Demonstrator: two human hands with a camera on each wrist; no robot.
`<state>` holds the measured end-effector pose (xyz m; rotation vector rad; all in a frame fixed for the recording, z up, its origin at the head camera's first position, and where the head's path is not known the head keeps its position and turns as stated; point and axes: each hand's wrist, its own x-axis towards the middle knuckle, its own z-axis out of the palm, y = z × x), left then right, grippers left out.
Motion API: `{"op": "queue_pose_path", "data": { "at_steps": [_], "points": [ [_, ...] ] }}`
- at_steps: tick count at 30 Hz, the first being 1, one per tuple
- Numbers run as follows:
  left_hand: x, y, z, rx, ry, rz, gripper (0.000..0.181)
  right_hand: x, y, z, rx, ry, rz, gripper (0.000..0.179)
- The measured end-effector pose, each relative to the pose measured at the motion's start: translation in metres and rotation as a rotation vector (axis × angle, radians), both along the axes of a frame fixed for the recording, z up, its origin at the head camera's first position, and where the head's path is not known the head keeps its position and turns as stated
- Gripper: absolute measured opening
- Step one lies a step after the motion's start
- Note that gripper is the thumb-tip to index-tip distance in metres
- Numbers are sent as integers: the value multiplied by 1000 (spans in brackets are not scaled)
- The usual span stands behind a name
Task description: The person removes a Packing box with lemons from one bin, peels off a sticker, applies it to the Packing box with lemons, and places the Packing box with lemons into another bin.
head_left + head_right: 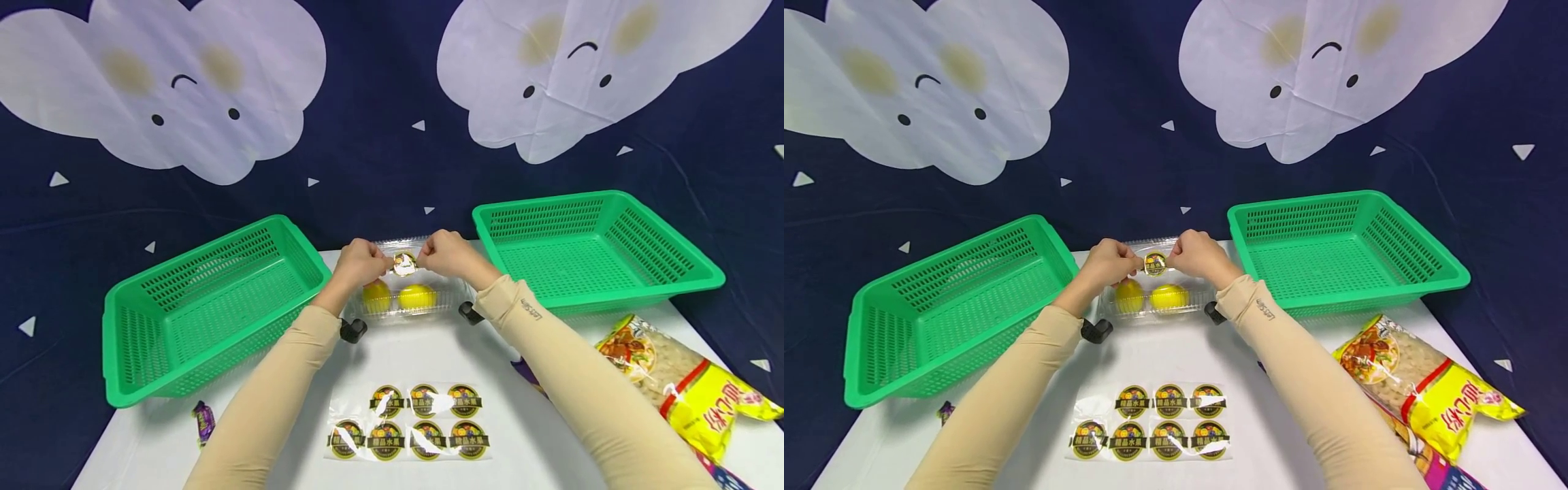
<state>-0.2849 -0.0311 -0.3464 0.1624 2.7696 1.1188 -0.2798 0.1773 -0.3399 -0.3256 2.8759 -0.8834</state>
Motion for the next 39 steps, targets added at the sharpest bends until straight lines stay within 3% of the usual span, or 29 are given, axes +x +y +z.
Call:
{"op": "queue_pose_path", "data": {
  "at_steps": [18, 26, 32, 39],
  "points": [
    [-4, 4, 1, -87, -14, 2, 40, -3, -7, -2, 63, -61, -54, 24],
    [-2, 5, 1, -114, 14, 4, 34, -3, -8, -4, 86, -34, -59, 23],
    [-2, 6, -1, -133, 34, 4, 38, -2, -10, -5, 110, -14, -75, 12],
    [-4, 7, -3, -117, 38, -32, 13, 1, -10, -7, 122, 67, -29, 9]
  ]
}}
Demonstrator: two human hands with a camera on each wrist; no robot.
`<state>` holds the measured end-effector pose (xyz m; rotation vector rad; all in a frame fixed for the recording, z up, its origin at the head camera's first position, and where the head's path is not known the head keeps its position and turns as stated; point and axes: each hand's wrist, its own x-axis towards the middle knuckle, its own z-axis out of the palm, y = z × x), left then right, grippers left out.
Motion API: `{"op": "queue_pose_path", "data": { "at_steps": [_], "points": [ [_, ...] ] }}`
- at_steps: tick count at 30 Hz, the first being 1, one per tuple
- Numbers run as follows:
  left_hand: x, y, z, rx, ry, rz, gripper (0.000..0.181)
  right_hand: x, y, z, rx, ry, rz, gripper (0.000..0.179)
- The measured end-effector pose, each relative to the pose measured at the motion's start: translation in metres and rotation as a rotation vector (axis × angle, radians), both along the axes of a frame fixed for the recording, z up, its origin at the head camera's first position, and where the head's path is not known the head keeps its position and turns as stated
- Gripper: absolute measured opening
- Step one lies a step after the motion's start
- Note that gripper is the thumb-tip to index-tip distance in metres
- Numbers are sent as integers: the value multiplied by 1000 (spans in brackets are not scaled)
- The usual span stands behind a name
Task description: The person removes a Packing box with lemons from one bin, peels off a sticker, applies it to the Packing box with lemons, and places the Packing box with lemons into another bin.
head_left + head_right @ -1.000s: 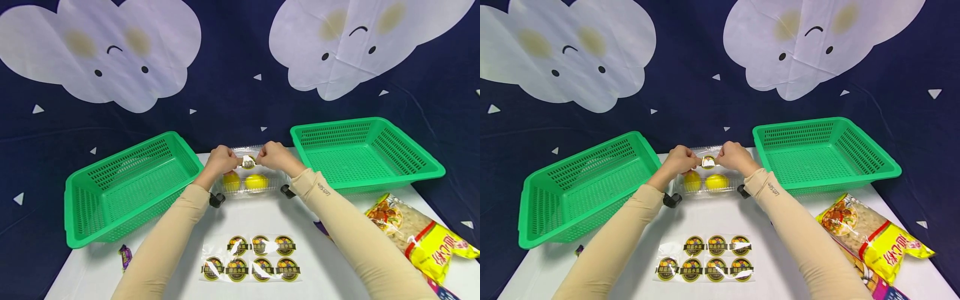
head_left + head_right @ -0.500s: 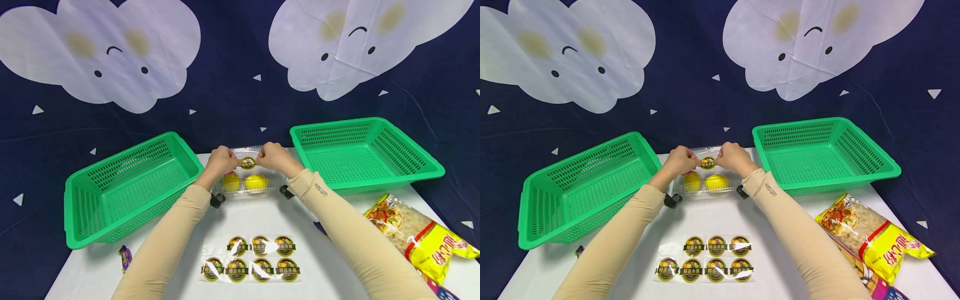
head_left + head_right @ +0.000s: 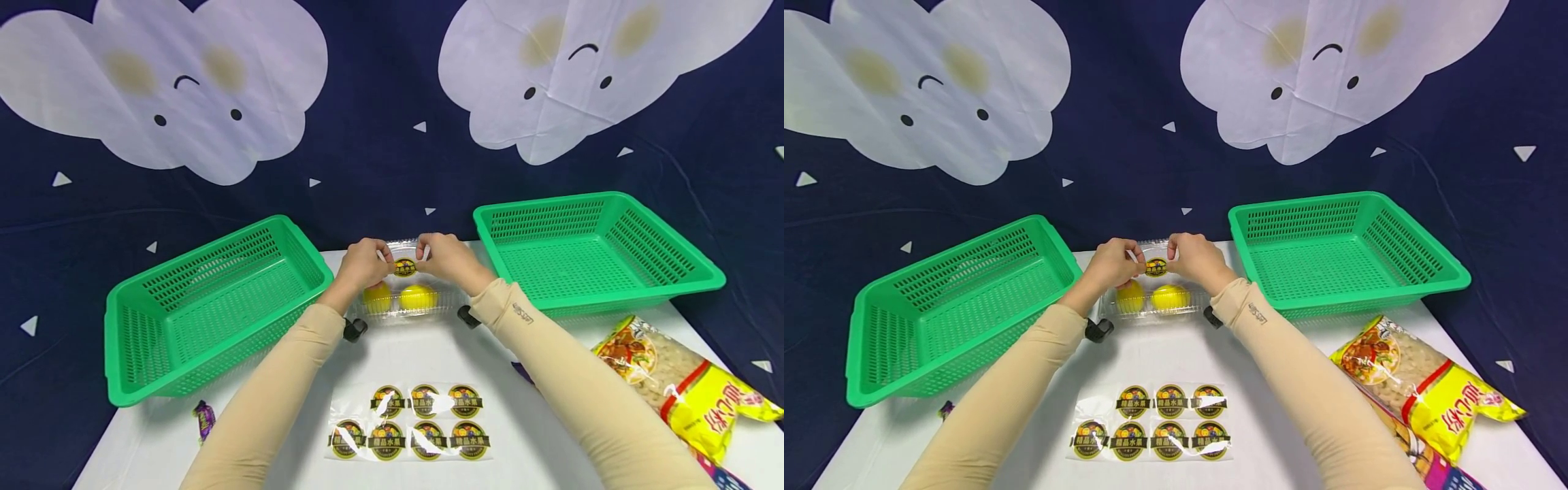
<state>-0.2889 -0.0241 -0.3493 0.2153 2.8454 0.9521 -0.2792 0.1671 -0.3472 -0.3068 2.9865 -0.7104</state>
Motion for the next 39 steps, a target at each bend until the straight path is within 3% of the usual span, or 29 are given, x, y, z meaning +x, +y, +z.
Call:
{"op": "queue_pose_path", "data": {
  "at_steps": [3, 9, 17, 26, 31, 39],
  "points": [
    [1, 0, 0, 9, -13, -18, 4, 0, 0, -2, 12, 35, 61, 9],
    [5, -2, -1, 26, 1, -18, 5, 3, 1, -4, 32, 78, 123, 19],
    [12, -5, 0, -54, 118, -56, 5, 14, 3, 0, 42, 75, 179, 25],
    [19, -10, 0, -67, 160, -95, 7, 29, 6, 2, 76, 161, 270, 19],
    [23, -13, -1, -61, 197, -148, 9, 39, 10, 3, 93, 180, 310, 21],
    [40, -27, -3, 17, 350, -292, 11, 60, 23, 5, 28, 204, 345, 29]
  ]
}}
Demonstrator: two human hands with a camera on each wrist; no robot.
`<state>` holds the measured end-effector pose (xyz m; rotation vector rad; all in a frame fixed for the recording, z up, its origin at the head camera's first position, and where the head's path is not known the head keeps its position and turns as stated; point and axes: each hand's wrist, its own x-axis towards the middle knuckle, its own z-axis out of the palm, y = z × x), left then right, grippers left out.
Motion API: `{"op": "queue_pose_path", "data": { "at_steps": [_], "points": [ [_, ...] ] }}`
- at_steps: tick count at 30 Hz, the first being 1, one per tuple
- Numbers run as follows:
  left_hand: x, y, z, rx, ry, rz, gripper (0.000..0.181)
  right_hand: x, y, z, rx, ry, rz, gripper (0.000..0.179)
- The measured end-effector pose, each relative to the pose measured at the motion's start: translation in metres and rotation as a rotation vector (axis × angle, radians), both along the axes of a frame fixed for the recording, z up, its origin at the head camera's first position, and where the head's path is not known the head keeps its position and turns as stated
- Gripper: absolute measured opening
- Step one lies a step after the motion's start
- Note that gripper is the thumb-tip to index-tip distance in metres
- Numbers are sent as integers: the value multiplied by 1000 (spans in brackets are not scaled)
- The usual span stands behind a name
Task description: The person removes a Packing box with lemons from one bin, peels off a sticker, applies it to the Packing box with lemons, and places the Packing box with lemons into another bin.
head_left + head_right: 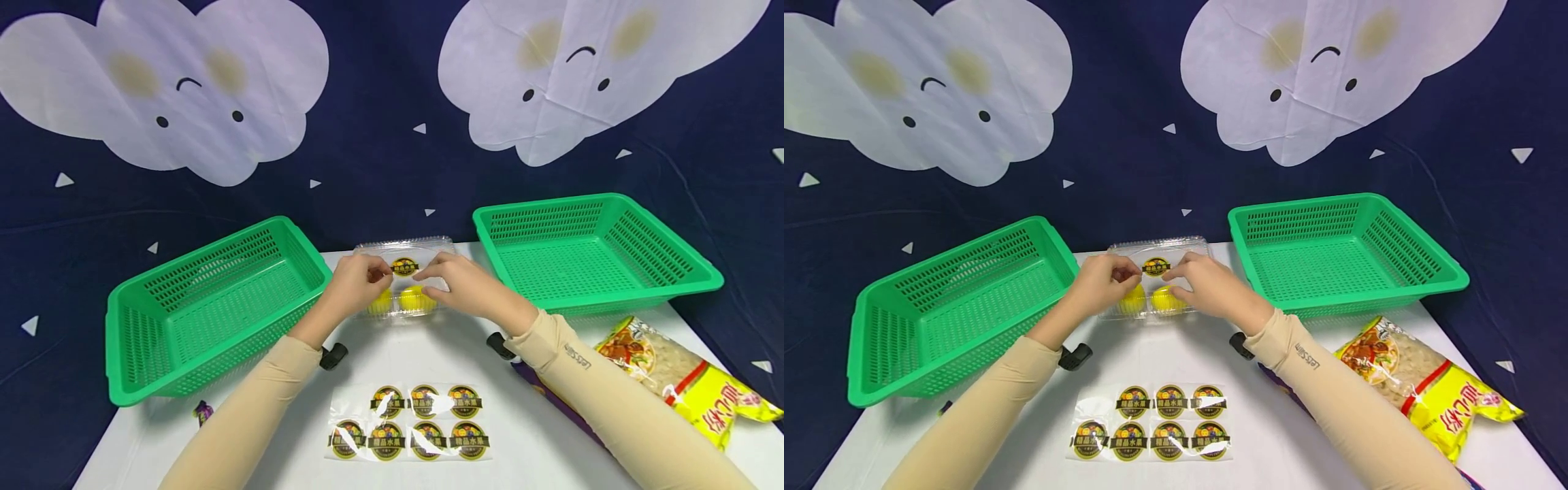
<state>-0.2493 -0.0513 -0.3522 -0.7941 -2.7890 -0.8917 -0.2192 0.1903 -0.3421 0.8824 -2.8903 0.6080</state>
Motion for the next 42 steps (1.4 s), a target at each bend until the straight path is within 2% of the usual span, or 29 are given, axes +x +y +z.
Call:
{"op": "queue_pose_path", "data": {
  "at_steps": [4, 12, 19, 24, 31, 42],
  "points": [
    [16, -11, 2, 20, 41, -19, 15, 13, 8, 2, -8, 28, 9, 40],
    [47, -37, 0, -24, 139, -15, 44, 40, 24, 5, -3, 51, -14, 55],
    [73, -53, -5, -135, 177, 7, 69, 64, 40, -2, 26, 158, -22, 65],
    [89, -59, -9, -254, 180, 41, 80, 81, 47, -6, 75, 171, -64, 74],
    [107, -63, -17, -361, 160, 101, 82, 103, 54, -12, 125, 167, -132, 79],
    [129, -65, -29, -392, 182, 149, 81, 125, 60, -22, 136, 162, -162, 85]
  ]
}}
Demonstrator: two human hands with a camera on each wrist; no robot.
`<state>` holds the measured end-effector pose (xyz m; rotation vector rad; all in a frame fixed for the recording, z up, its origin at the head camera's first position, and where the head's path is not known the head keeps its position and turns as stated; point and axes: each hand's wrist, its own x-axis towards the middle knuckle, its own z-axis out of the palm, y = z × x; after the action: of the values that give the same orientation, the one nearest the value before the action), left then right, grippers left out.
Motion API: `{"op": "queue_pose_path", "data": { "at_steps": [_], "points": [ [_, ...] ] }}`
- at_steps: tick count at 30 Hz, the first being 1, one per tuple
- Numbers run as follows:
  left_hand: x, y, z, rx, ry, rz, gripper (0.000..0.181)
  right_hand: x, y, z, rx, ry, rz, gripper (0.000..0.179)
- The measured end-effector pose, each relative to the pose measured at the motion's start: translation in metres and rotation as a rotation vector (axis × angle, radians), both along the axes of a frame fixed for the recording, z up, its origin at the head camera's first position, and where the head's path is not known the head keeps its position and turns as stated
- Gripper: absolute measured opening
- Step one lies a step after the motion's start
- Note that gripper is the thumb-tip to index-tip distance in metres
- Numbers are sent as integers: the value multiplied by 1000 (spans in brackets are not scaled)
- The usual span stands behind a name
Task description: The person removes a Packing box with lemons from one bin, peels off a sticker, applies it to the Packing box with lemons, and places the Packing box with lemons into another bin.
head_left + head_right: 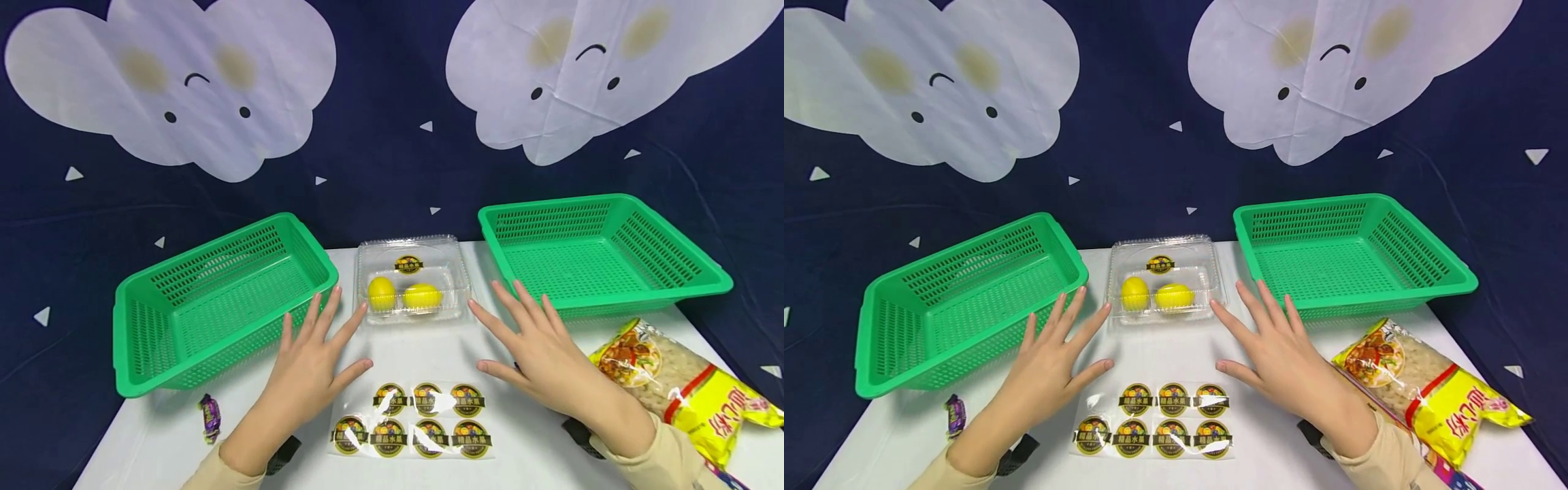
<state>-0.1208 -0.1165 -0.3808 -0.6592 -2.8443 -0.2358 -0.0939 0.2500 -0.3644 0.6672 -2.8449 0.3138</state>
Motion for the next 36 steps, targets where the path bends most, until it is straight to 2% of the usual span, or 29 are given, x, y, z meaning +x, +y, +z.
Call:
{"op": "queue_pose_path", "data": {
  "at_steps": [4, 8, 13, 17, 21, 27, 36],
  "points": [
    [4, 0, -4, 1, 10, -2, 81, 6, 5, -4, -17, 11, -6, 85],
    [2, 1, -8, 52, 25, -24, 79, 6, 9, -7, -42, 28, -5, 84],
    [-7, 10, -13, 227, 31, -61, 73, -3, 11, -8, -84, 36, -10, 82],
    [-20, 22, -16, 360, 5, -37, 66, -9, 17, -7, -127, 62, -45, 79],
    [-35, 28, -18, 425, -93, 16, 69, -8, 31, -4, -184, 53, -93, 75],
    [-57, 29, -20, 508, -247, 64, 75, -4, 63, -2, -284, 34, -194, 71],
    [-79, 30, -22, 644, -443, 142, 80, 1, 107, -3, -371, 62, -401, 62]
  ]
}}
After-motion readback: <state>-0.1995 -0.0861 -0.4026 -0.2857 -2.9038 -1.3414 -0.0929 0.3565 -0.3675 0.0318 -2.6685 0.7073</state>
